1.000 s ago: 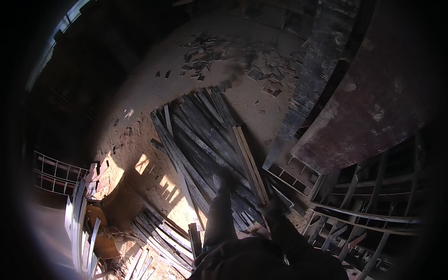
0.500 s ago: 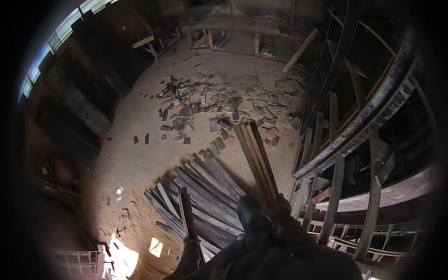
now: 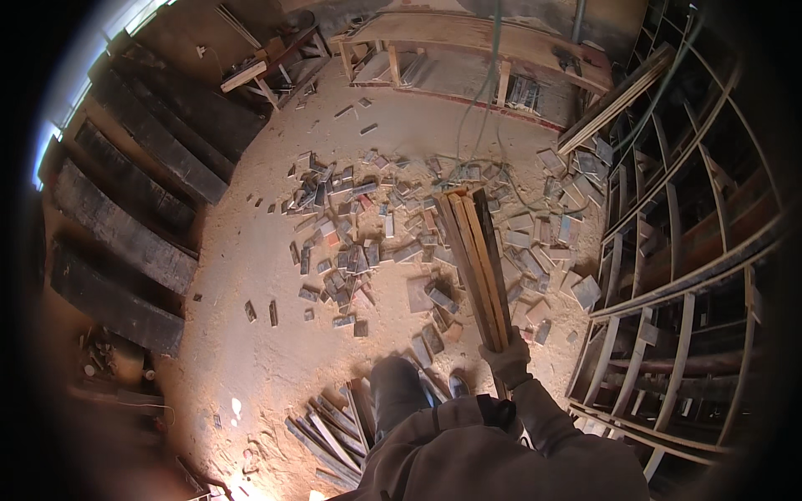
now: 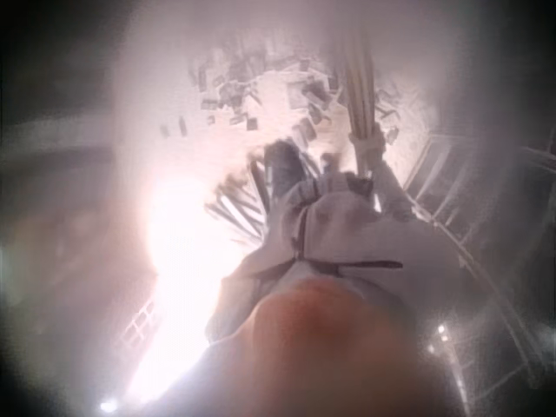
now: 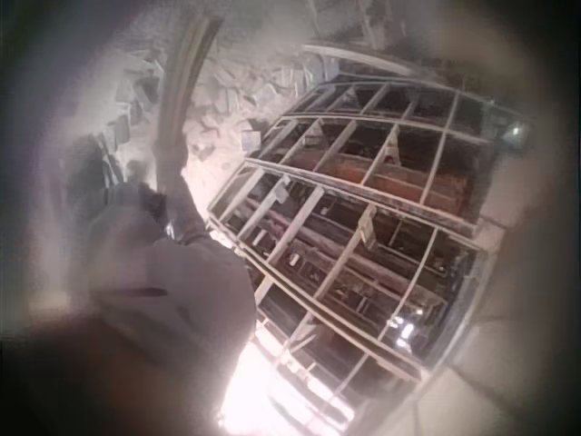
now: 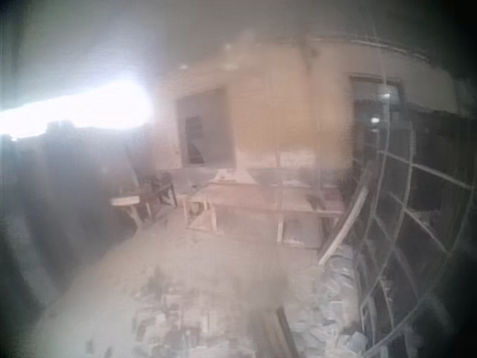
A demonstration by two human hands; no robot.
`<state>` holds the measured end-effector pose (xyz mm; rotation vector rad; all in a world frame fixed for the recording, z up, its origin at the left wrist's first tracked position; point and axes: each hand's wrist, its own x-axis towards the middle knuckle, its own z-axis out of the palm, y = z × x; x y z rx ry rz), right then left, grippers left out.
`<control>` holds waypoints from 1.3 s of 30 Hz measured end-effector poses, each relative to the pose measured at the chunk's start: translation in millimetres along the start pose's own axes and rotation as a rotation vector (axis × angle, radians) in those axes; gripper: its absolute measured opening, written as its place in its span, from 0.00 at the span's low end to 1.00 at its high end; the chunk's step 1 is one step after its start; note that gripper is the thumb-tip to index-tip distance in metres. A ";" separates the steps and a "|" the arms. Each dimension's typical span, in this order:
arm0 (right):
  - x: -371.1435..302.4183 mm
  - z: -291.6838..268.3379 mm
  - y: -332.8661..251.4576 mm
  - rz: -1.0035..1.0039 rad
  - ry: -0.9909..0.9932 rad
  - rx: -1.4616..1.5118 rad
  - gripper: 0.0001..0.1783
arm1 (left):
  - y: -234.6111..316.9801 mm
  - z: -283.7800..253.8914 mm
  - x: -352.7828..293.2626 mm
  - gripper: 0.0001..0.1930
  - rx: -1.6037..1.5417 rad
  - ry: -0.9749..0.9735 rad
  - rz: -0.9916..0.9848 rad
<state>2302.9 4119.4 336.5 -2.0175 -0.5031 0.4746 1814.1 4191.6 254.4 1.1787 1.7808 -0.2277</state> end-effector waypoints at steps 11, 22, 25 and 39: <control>606.7 220.7 -334.3 -0.396 0.288 0.307 0.31 | 525.5 -155.7 394.9 0.20 -0.003 -0.089 -0.017; 1193.8 171.1 -444.7 -0.189 0.813 1.187 0.06 | 1295.7 -240.6 668.9 0.28 -0.655 0.005 0.555; 1354.6 150.5 -457.4 -0.096 0.965 1.352 0.09 | 1473.9 -214.3 641.9 0.32 -0.619 -0.084 0.528; 1981.8 1.6 -372.2 -0.047 1.219 1.402 0.14 | 2093.7 16.3 791.5 0.36 -0.376 0.099 0.326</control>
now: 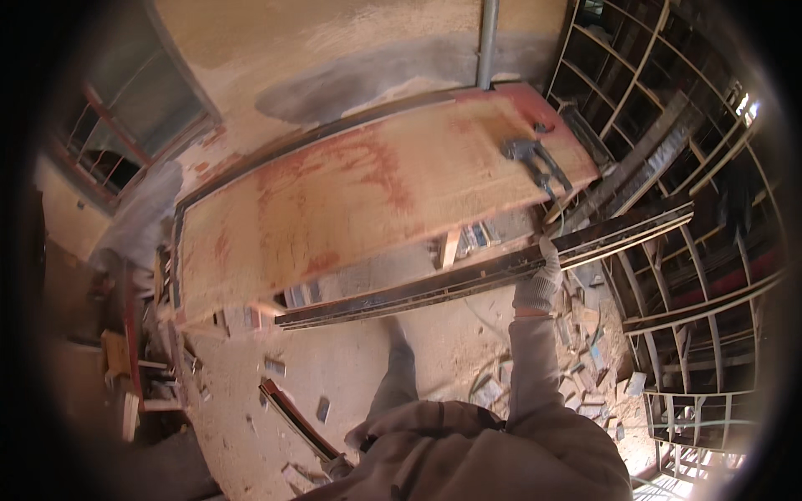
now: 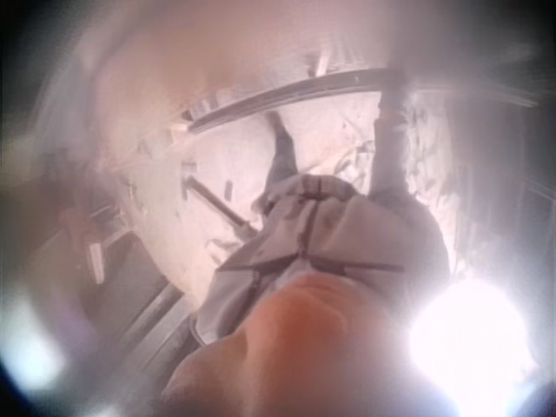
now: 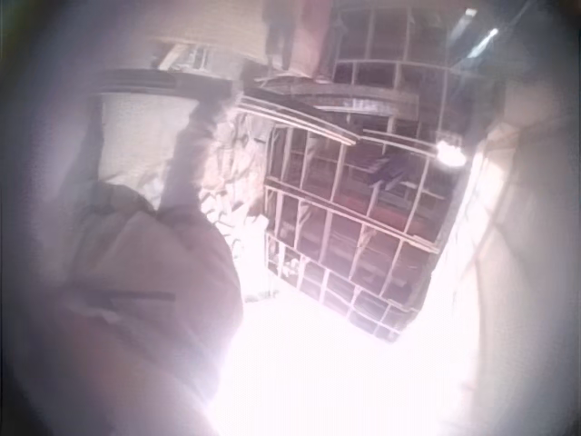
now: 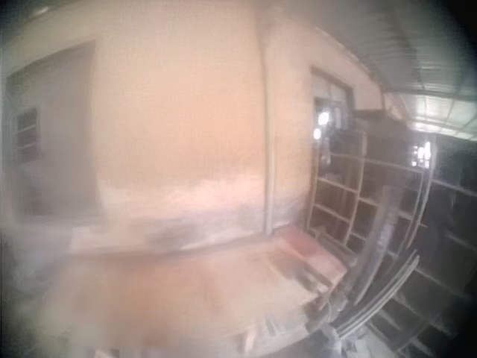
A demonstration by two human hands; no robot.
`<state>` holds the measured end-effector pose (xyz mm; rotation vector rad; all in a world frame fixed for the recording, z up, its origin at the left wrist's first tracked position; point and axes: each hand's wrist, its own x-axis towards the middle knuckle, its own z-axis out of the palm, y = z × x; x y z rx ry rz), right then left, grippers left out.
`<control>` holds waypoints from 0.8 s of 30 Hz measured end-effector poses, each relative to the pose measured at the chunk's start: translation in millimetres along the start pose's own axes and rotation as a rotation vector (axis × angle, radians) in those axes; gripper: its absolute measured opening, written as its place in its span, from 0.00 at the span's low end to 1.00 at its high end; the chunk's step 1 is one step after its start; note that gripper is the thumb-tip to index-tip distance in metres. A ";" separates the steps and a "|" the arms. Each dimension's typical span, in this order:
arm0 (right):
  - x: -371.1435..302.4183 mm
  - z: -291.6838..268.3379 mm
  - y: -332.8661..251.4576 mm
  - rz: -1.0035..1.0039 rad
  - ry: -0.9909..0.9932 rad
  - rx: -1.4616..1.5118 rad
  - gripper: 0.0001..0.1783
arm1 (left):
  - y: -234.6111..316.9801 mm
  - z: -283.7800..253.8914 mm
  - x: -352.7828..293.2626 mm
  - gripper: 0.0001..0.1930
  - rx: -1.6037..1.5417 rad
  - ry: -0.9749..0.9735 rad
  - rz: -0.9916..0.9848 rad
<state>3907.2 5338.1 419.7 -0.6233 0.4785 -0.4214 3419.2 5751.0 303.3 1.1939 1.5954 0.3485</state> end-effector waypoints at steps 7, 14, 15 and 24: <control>233.7 171.0 120.8 0.097 0.070 0.141 0.22 | 237.8 263.2 147.8 0.39 0.005 -0.022 0.111; 499.6 261.6 192.1 -0.008 0.147 0.029 0.15 | 335.7 463.6 158.1 0.40 -0.002 -0.142 0.339; 541.2 269.6 200.8 0.005 0.084 0.034 0.16 | 335.6 484.2 151.6 0.39 0.000 -0.135 0.392; 967.2 318.4 331.3 0.250 0.149 -0.121 0.23 | 340.8 747.4 -2.5 0.29 0.698 0.032 0.361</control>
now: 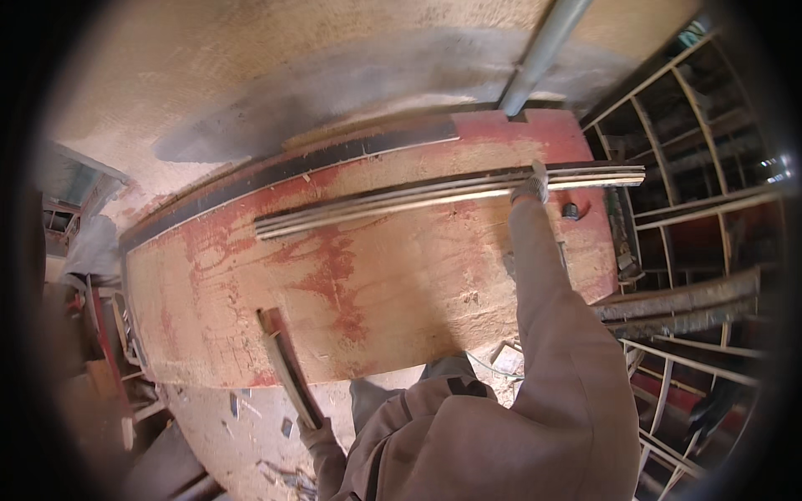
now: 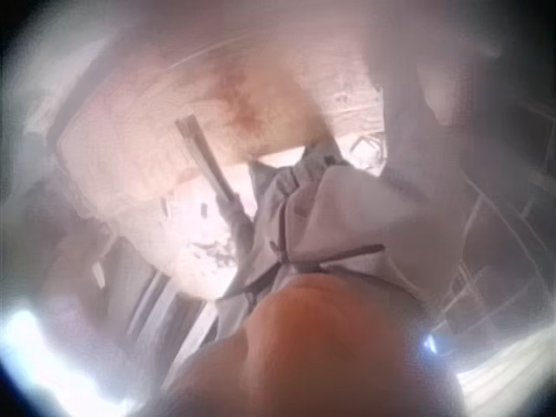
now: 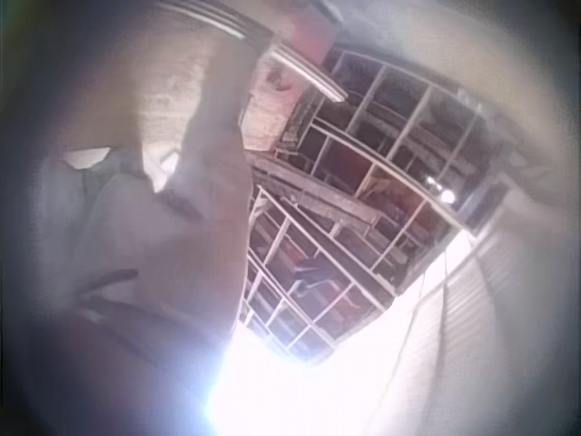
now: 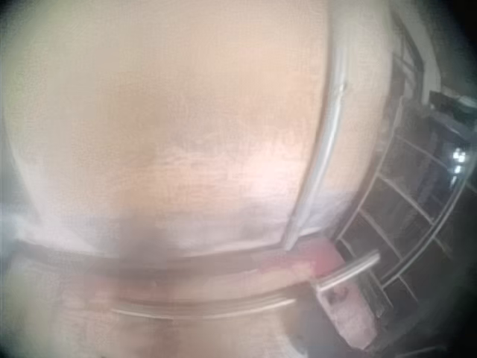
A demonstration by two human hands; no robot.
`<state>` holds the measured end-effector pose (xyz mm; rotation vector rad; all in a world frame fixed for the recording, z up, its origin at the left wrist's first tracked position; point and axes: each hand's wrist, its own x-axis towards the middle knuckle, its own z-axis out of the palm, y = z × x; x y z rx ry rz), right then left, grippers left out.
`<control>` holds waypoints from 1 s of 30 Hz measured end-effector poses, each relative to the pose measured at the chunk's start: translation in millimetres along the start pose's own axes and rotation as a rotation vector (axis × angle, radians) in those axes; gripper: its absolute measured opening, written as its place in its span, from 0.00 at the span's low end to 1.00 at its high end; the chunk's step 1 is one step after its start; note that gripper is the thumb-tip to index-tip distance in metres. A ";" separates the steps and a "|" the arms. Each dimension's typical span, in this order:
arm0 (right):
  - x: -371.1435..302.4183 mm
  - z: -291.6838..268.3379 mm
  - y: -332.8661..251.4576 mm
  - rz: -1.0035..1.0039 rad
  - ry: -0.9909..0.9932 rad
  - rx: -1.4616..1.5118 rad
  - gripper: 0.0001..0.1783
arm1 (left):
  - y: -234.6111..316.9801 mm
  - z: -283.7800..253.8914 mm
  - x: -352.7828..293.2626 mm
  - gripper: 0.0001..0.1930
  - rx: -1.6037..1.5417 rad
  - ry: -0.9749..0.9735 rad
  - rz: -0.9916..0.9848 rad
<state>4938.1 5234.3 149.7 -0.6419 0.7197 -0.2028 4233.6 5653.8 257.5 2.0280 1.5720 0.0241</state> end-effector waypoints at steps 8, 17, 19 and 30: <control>260.7 11.5 87.3 0.278 0.091 -0.161 0.23 | 241.1 113.6 2.0 0.25 0.468 -0.206 0.266; 264.7 -11.3 14.1 0.405 0.015 -1.208 0.27 | 317.8 282.3 117.9 0.28 0.752 -0.358 0.626; 233.8 -21.6 -1.4 0.414 -0.176 -1.202 0.28 | 331.3 313.4 140.8 0.33 0.815 -0.417 0.701; -15.0 -147.9 87.1 -0.496 -0.908 -1.828 0.36 | 312.4 379.8 155.7 0.47 0.764 -0.276 1.021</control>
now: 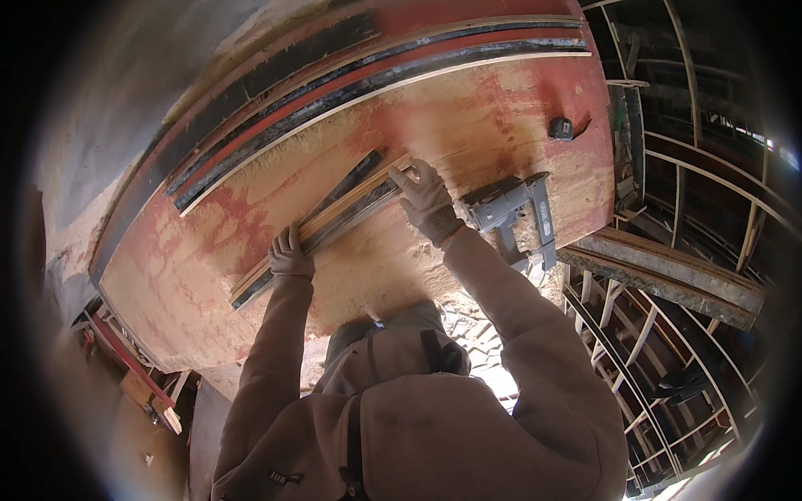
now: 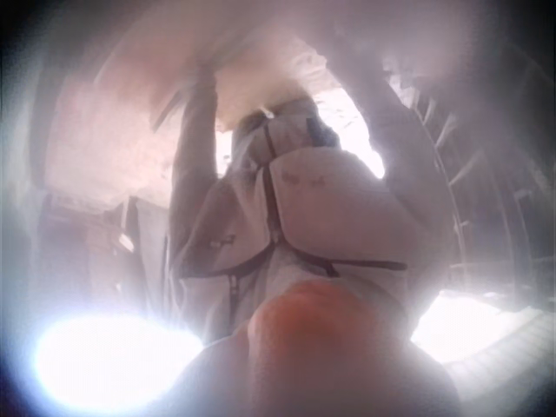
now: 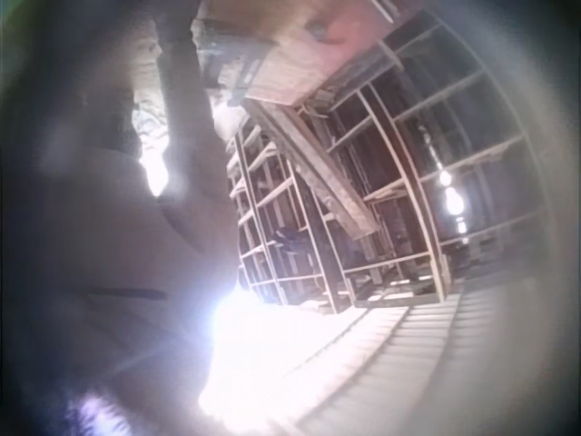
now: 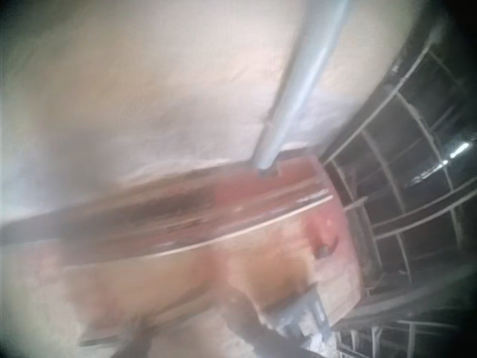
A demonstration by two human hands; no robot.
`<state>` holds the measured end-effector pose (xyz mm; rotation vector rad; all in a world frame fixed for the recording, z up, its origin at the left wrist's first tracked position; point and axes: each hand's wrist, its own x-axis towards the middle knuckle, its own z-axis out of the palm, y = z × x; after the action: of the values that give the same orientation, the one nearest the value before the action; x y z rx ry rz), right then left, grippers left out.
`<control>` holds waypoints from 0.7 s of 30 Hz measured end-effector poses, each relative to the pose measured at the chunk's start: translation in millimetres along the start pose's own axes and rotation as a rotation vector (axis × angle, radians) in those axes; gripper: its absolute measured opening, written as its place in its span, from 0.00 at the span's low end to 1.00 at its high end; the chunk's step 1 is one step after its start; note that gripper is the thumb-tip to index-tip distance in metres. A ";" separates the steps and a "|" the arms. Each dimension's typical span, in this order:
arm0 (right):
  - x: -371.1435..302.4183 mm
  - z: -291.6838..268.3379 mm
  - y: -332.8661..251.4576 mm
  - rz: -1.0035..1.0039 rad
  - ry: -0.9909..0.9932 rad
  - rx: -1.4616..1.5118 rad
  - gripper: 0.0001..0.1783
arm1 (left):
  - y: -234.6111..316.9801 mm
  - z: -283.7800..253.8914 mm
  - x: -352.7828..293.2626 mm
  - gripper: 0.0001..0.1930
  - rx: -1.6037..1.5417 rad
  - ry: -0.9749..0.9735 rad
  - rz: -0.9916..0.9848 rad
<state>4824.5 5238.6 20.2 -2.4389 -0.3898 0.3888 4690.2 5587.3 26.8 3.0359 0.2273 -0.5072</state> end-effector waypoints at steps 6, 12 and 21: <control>-1.5 11.3 1.4 -0.212 0.136 -0.162 0.41 | -11.6 3.8 -19.4 0.47 -0.029 0.121 0.094; 36.8 11.9 15.4 -0.414 0.039 -0.497 0.38 | -27.5 -4.7 -34.4 0.40 -0.021 0.206 0.144; 91.0 -43.6 -9.1 -0.581 -0.468 -0.596 0.34 | -11.0 -37.6 -105.4 0.26 -0.094 0.440 0.311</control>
<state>4921.9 5255.3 42.6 -2.5957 -1.5603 0.6478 4601.9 5586.9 96.5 2.9655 -0.1985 0.1889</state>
